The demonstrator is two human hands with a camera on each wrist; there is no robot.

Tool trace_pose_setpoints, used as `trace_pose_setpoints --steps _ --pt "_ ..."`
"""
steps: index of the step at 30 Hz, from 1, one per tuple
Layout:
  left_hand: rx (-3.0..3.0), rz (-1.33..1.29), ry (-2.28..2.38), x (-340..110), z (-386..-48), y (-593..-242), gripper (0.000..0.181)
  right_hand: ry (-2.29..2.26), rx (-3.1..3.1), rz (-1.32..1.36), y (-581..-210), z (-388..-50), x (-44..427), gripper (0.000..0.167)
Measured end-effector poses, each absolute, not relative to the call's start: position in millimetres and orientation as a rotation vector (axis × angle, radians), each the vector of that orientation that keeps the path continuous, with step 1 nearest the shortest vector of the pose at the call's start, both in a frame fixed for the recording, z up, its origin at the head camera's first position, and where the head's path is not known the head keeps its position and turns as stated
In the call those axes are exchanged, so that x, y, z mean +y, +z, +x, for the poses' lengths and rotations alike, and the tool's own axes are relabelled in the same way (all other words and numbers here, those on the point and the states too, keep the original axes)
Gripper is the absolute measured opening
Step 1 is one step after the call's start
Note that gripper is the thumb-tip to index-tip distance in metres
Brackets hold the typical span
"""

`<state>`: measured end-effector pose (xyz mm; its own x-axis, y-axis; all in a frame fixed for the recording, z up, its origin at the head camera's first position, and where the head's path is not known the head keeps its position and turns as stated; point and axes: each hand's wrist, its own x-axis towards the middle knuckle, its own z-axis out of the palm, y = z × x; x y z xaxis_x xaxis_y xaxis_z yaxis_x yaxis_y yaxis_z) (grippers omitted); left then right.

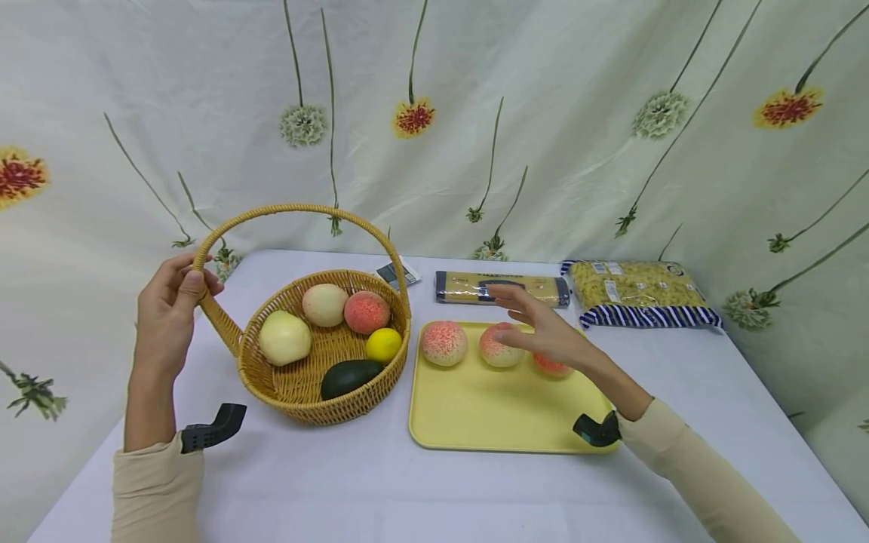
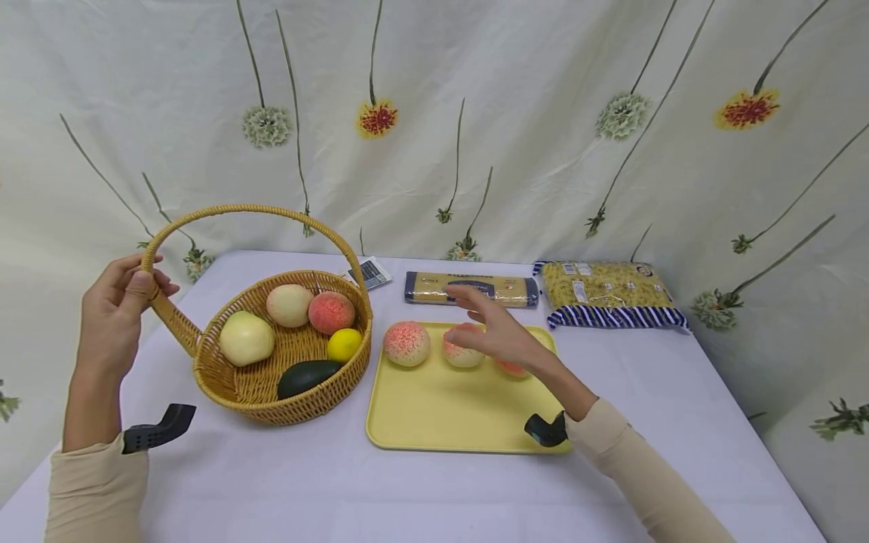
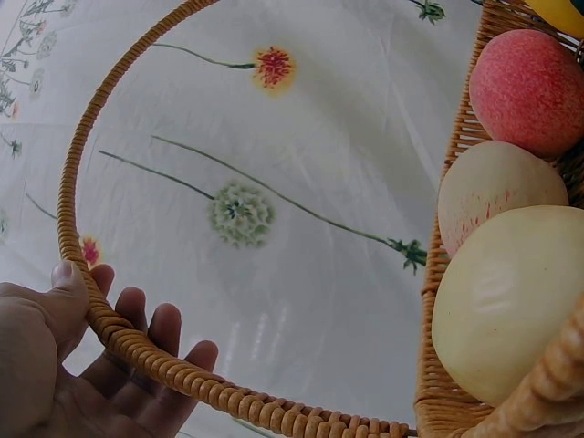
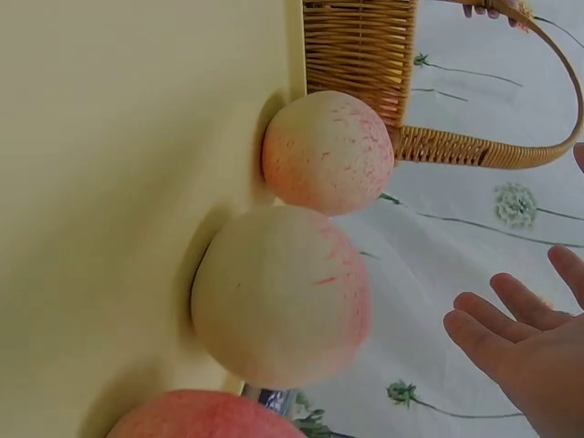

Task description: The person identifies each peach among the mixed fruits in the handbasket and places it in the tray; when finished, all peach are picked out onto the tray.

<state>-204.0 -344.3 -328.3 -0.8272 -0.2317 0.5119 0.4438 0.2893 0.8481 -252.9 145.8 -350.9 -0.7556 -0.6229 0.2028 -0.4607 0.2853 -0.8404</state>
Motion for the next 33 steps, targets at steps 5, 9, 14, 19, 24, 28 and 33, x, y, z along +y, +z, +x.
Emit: trace_pose_setpoints --steps 5,9,14,19,24,28,33 --pt "-2.008 -0.182 -1.583 -344.2 -203.5 -327.9 0.031 -1.440 2.348 -1.093 -348.2 -251.9 124.2 0.068" --pt "-2.020 -0.177 -1.564 -343.7 -203.3 -327.5 0.031 -1.400 2.350 -1.105 -347.1 -250.2 108.5 0.067" --pt "-2.024 -0.187 -1.550 -343.7 -203.9 -327.3 0.031 -1.338 2.372 -1.168 -345.6 -250.7 89.8 0.066" --pt "-1.985 -0.215 -1.603 -344.7 -204.4 -327.5 0.030 -1.293 2.349 -1.239 -342.4 -254.0 68.8 0.066" --pt "-1.961 -0.242 -1.641 -345.3 -204.9 -328.1 0.030 -1.236 2.313 -1.273 -335.2 -258.6 45.2 0.066" --pt "-1.957 -0.248 -1.646 -345.3 -204.9 -328.6 0.030 -1.160 2.337 -1.265 -328.5 -260.6 28.3 0.065" --pt "-1.953 -0.248 -1.655 -344.9 -204.7 -328.2 0.030 -1.078 2.364 -1.315 -324.6 -263.6 10.9 0.062"
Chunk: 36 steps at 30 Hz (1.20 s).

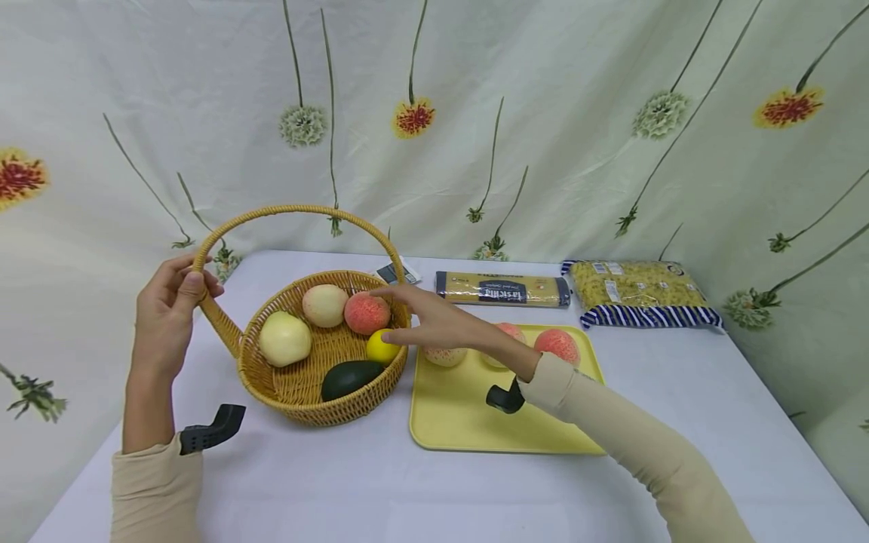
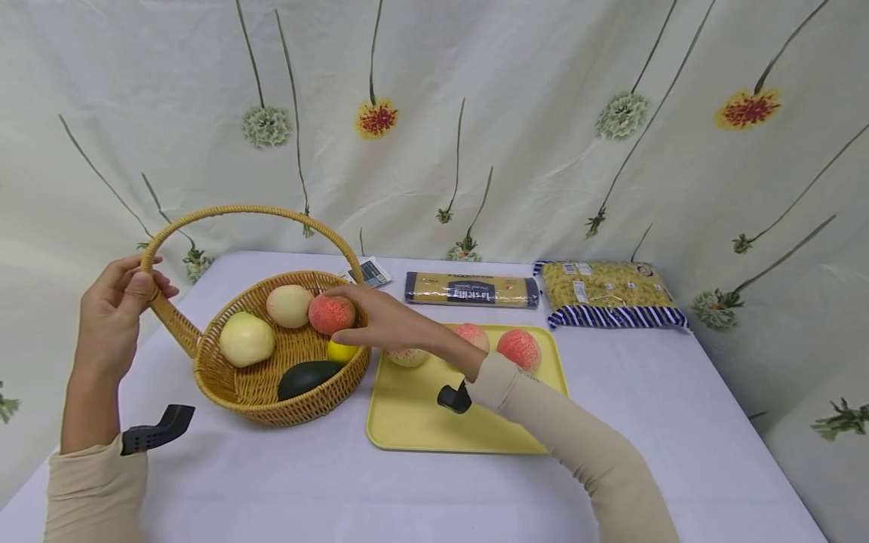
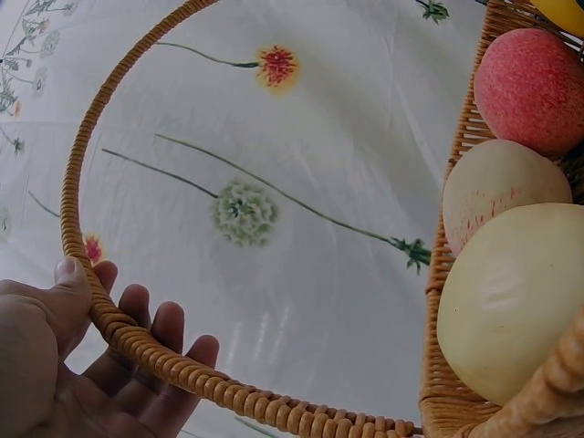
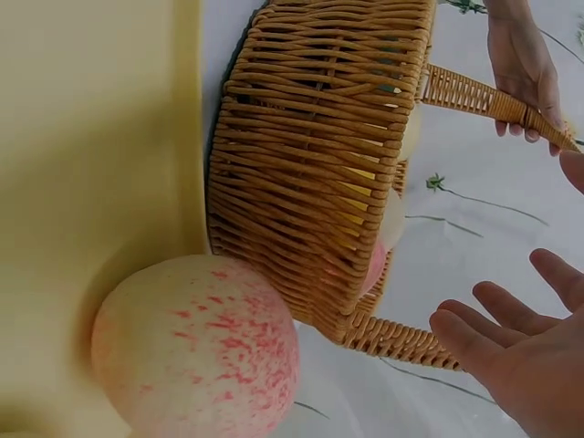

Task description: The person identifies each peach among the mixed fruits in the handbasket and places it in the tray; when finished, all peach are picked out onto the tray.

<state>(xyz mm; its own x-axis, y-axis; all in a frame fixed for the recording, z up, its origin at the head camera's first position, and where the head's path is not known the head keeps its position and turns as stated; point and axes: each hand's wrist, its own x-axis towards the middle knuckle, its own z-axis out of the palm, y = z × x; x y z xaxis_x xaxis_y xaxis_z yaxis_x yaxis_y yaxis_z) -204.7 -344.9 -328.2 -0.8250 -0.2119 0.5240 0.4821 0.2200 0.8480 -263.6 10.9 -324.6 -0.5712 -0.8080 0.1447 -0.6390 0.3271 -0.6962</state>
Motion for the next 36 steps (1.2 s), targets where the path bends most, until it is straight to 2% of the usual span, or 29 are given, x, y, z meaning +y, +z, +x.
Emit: trace_pose_setpoints --steps 20,36 --pt "-1.981 -0.219 -1.622 -345.5 -203.6 -328.2 0.031 -0.908 2.396 -1.328 -309.1 -285.6 -45.8 0.061" --pt "-1.957 -0.245 -1.649 -345.5 -205.0 -329.2 0.030 -0.862 2.393 -1.155 -313.1 -306.8 -72.3 0.063"
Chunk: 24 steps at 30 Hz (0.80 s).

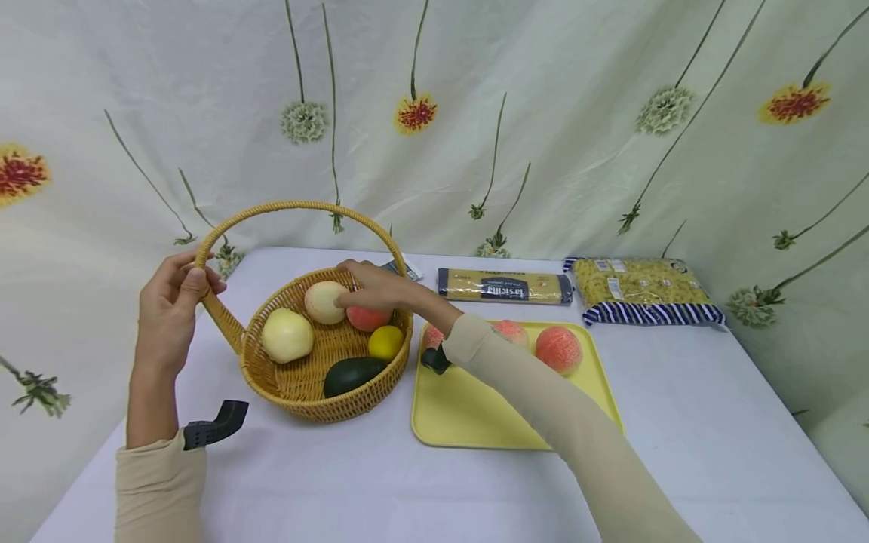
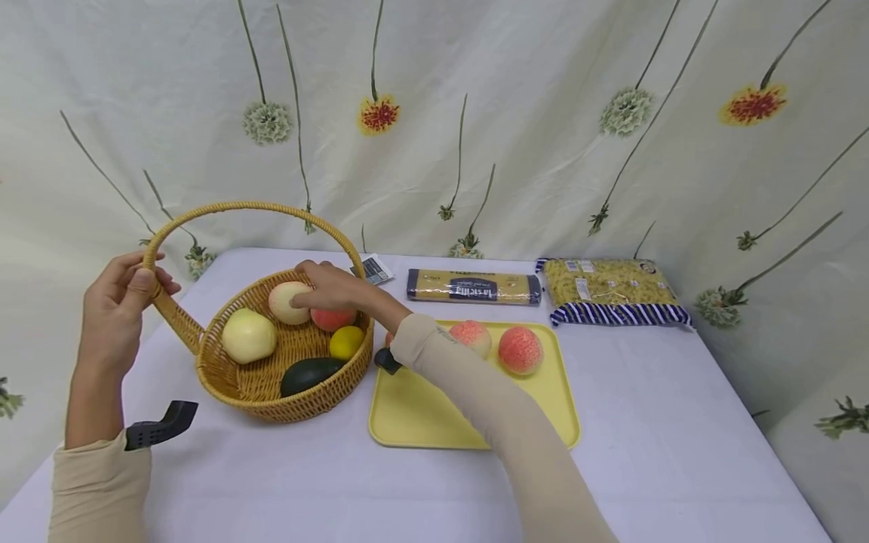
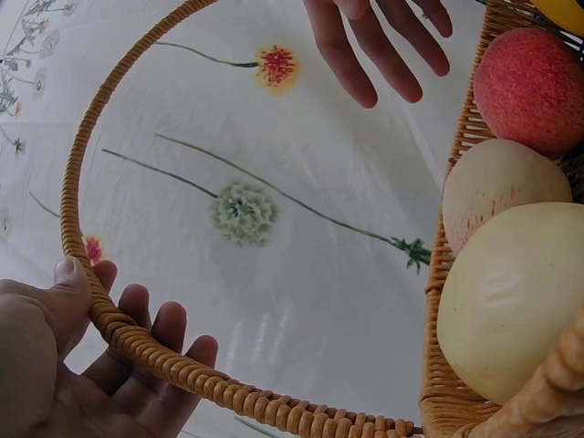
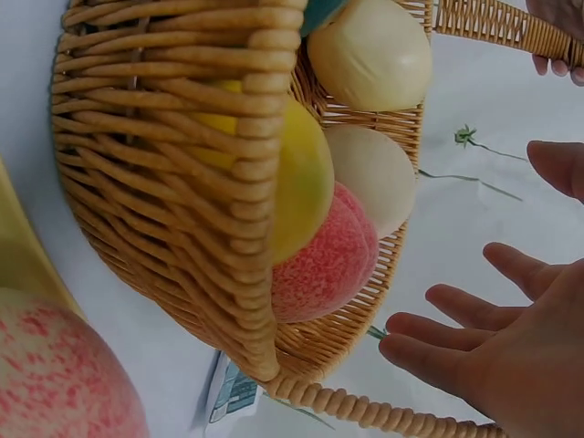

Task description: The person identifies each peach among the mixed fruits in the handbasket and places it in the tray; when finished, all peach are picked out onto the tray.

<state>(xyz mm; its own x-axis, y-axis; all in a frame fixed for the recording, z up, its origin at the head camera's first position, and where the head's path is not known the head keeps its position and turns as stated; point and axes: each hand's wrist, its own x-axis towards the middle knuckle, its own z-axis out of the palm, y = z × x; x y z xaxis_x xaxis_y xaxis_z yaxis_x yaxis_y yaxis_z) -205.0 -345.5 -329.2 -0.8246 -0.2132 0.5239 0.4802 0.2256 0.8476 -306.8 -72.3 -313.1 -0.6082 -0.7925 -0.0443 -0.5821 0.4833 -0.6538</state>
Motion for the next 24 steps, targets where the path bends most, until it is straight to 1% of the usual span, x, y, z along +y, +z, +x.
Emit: trace_pose_setpoints --steps 5,14,24 --pt "-1.958 -0.244 -1.649 -345.2 -204.2 -330.2 0.029 -0.837 2.400 -1.122 -318.6 -310.7 -75.3 0.063" --pt "-2.002 -0.225 -1.604 -345.4 -204.5 -329.2 0.030 -0.854 2.338 -1.018 -327.5 -314.4 -78.9 0.072" --pt "-1.998 -0.223 -1.604 -346.5 -204.3 -328.9 0.030 -0.742 2.364 -1.052 -330.1 -315.9 -81.2 0.058"
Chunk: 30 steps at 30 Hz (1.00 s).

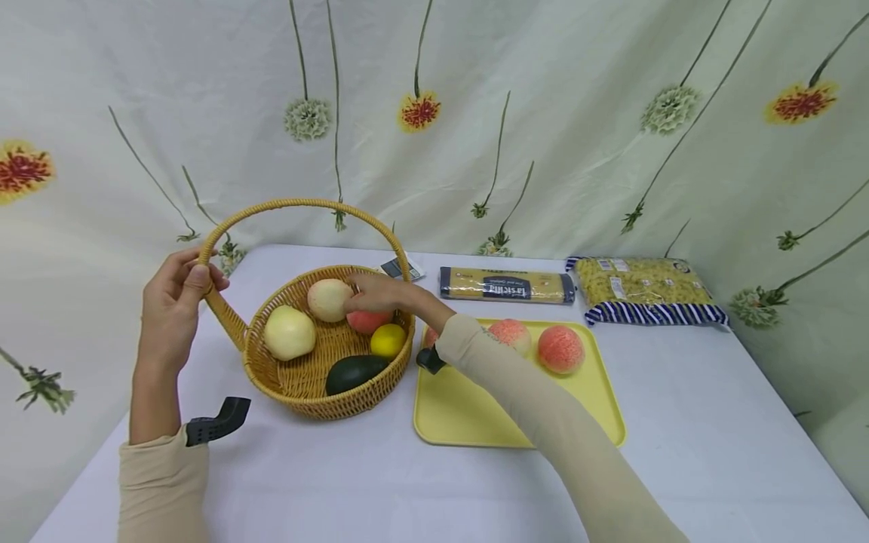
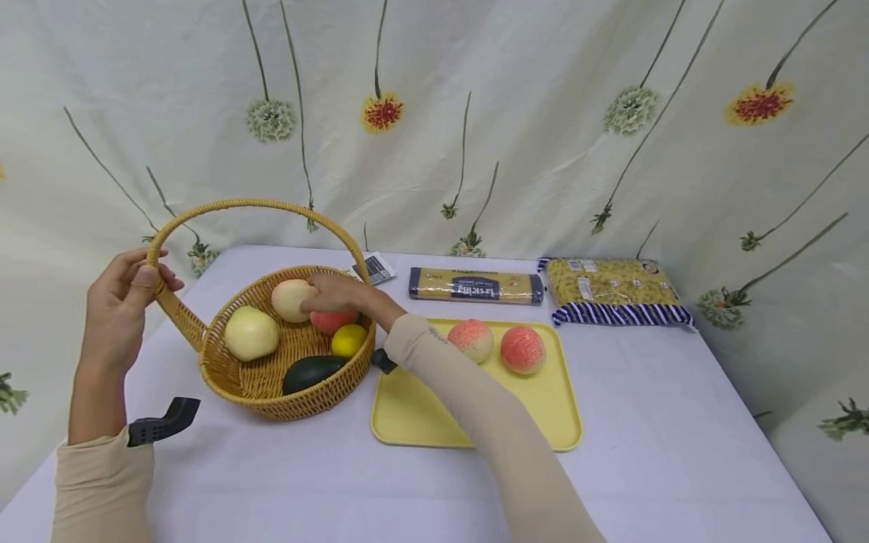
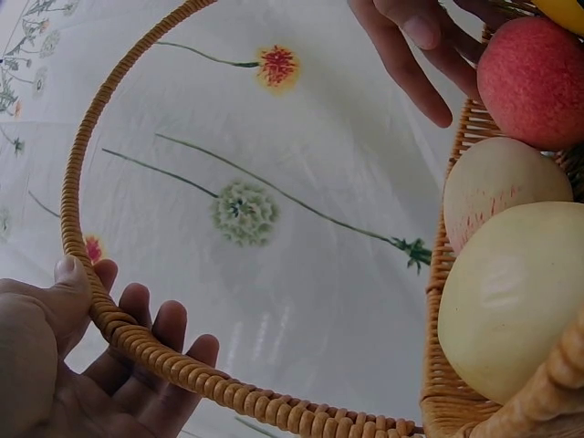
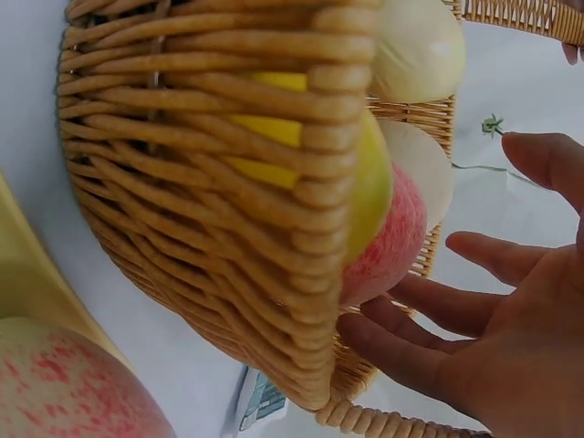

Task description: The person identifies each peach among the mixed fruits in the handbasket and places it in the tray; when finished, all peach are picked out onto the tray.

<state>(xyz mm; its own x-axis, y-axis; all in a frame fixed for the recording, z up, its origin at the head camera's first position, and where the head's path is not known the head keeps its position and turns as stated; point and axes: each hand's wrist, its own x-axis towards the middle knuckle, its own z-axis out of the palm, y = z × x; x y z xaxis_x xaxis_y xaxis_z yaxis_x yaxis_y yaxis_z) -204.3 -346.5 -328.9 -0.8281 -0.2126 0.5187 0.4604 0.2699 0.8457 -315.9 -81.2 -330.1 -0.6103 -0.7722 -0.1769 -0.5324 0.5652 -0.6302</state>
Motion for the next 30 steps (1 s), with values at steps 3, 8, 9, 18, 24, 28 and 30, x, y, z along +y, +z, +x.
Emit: trace_pose_setpoints --steps 3,8,9,18,24,28,30 --pt "-1.997 -0.220 -1.605 -347.1 -204.2 -329.6 0.030 -0.700 2.364 -1.091 -331.4 -316.0 -82.0 0.054" --pt "-1.986 -0.223 -1.624 -347.4 -203.7 -330.3 0.029 -0.651 2.368 -1.175 -335.3 -316.0 -81.5 0.046" --pt "-1.984 -0.224 -1.627 -347.4 -203.6 -330.3 0.029 -0.647 2.368 -1.185 -335.9 -316.0 -81.4 0.045" --pt "-1.964 -0.239 -1.647 -346.9 -204.7 -328.8 0.029 -0.416 2.340 -1.185 -339.4 -315.7 -79.9 0.060" --pt "-1.980 -0.231 -1.632 -347.2 -204.7 -328.8 0.029 -0.404 2.328 -1.191 -344.3 -315.3 -77.3 0.069" --pt "-1.993 -0.223 -1.618 -347.5 -204.8 -329.0 0.030 -0.397 2.355 -1.191 -345.5 -313.9 -76.4 0.070" --pt "-1.995 -0.221 -1.615 -347.3 -204.8 -328.9 0.030 -0.395 2.369 -1.186 -346.0 -313.3 -76.6 0.071"
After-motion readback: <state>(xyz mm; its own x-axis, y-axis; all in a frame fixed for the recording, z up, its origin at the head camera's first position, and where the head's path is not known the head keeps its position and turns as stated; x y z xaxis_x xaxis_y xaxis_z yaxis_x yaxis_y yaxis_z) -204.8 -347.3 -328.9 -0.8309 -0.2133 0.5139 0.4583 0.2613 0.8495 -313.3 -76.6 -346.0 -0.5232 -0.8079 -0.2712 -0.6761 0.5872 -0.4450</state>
